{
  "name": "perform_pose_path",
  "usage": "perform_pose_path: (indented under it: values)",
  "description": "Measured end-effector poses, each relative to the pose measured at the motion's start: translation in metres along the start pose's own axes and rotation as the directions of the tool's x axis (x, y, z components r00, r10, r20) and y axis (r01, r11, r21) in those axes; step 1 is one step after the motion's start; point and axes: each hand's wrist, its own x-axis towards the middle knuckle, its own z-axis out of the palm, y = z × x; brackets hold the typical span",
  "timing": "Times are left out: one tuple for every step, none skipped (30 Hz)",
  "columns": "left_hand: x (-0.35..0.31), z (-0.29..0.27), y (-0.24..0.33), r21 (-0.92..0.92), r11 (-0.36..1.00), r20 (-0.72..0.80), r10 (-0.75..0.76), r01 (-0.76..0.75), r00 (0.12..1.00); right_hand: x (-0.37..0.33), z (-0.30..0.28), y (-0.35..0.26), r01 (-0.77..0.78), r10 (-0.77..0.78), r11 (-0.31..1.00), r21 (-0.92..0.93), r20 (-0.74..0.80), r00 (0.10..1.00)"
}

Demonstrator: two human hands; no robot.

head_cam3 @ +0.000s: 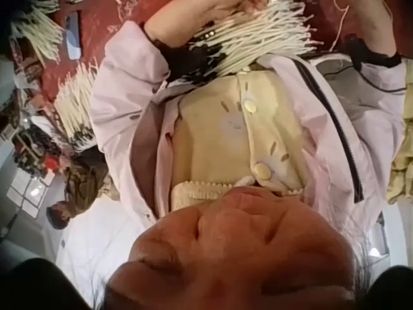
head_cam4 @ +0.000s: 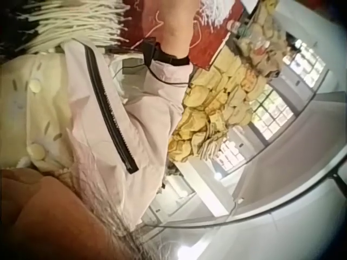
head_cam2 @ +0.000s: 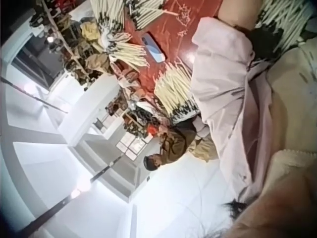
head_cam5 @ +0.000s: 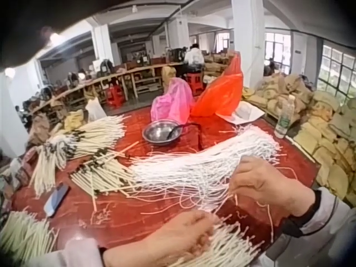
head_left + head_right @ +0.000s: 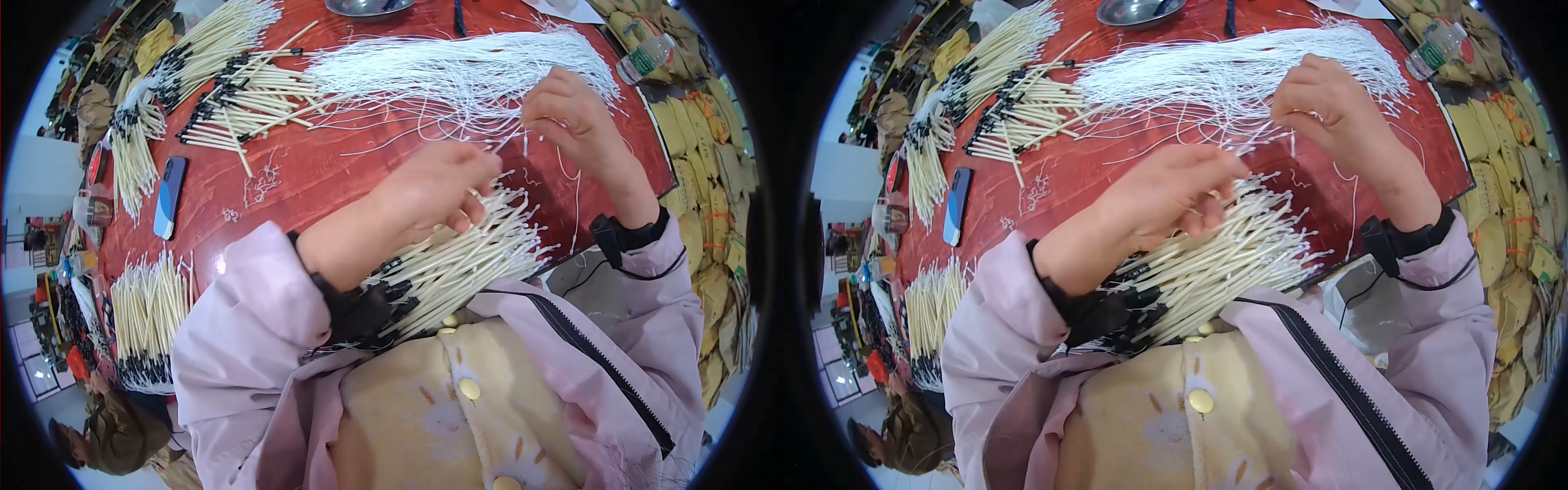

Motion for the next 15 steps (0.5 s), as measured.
perform_pose_path:
  values:
    - [-0.007, -0.010, -0.002, -0.011, 0.998, -0.144, 0.058, -0.061, 0.988, 0.002, 0.002, 0.003, 0.008, -0.008, 1.000, -0.014, -0.029, 1.000]
    - [-0.018, -0.019, 0.000, -0.010, 0.992, -0.282, 0.119, -0.126, 0.952, 0.004, 0.002, 0.003, 0.009, -0.010, 1.000, -0.017, -0.030, 1.000]
    - [-0.029, -0.033, 0.002, -0.003, 0.989, -0.334, 0.139, -0.149, 0.932, 0.007, 0.006, 0.004, 0.018, -0.018, 1.000, -0.001, -0.006, 1.000]
    - [-0.040, -0.049, 0.003, 0.005, 0.985, -0.384, 0.160, -0.171, 0.909, 0.010, 0.011, 0.004, 0.027, -0.027, 1.000, 0.015, 0.017, 0.999]
    - [-0.052, -0.058, 0.003, 0.024, 0.983, -0.471, 0.171, -0.181, 0.865, 0.014, 0.017, 0.003, 0.036, -0.038, 0.999, 0.033, 0.042, 0.998]
    - [-0.063, -0.067, 0.003, 0.043, 0.981, -0.552, 0.181, -0.189, 0.814, 0.020, 0.023, 0.000, 0.043, -0.045, 0.998, 0.034, 0.042, 0.998]
    - [-0.074, -0.077, -0.001, 0.043, 0.981, -0.557, 0.182, -0.191, 0.810, 0.028, 0.032, -0.005, 0.076, -0.078, 0.997, 0.026, 0.063, 0.995]
    - [-0.085, -0.090, -0.008, 0.062, 0.984, -0.634, 0.167, -0.165, 0.755, 0.038, 0.042, -0.011, 0.113, -0.114, 0.993, 0.021, 0.080, 0.990]
    - [-0.095, -0.102, -0.017, 0.077, 0.987, -0.704, 0.152, -0.137, 0.694, 0.047, 0.051, -0.016, 0.148, -0.149, 0.989, 0.016, 0.100, 0.984]
    - [-0.104, -0.115, -0.027, 0.076, 0.987, -0.704, 0.152, -0.140, 0.694, 0.053, 0.058, -0.018, 0.150, -0.151, 0.989, 0.015, 0.102, 0.983]
    - [-0.112, -0.128, -0.039, 0.139, 0.986, -0.721, 0.163, -0.091, 0.674, 0.060, 0.065, -0.019, 0.164, -0.164, 0.986, 0.011, 0.142, 0.976]
    - [-0.118, -0.136, -0.051, 0.198, 0.979, -0.739, 0.178, -0.043, 0.650, 0.068, 0.070, -0.021, 0.184, -0.182, 0.983, 0.008, 0.183, 0.966]
    - [-0.120, -0.141, -0.065, 0.193, 0.980, -0.744, 0.181, -0.051, 0.644, 0.073, 0.074, -0.023, 0.207, -0.203, 0.978, 0.006, 0.221, 0.954]
    - [-0.121, -0.147, -0.081, 0.372, 0.928, -0.768, 0.294, 0.023, 0.569, 0.073, 0.078, -0.025, 0.218, -0.213, 0.976, 0.004, 0.226, 0.951]
    - [-0.121, -0.154, -0.093, 0.527, 0.842, -0.764, 0.410, 0.116, 0.497, 0.071, 0.086, -0.028, 0.200, -0.194, 0.980, -0.005, 0.211, 0.958]
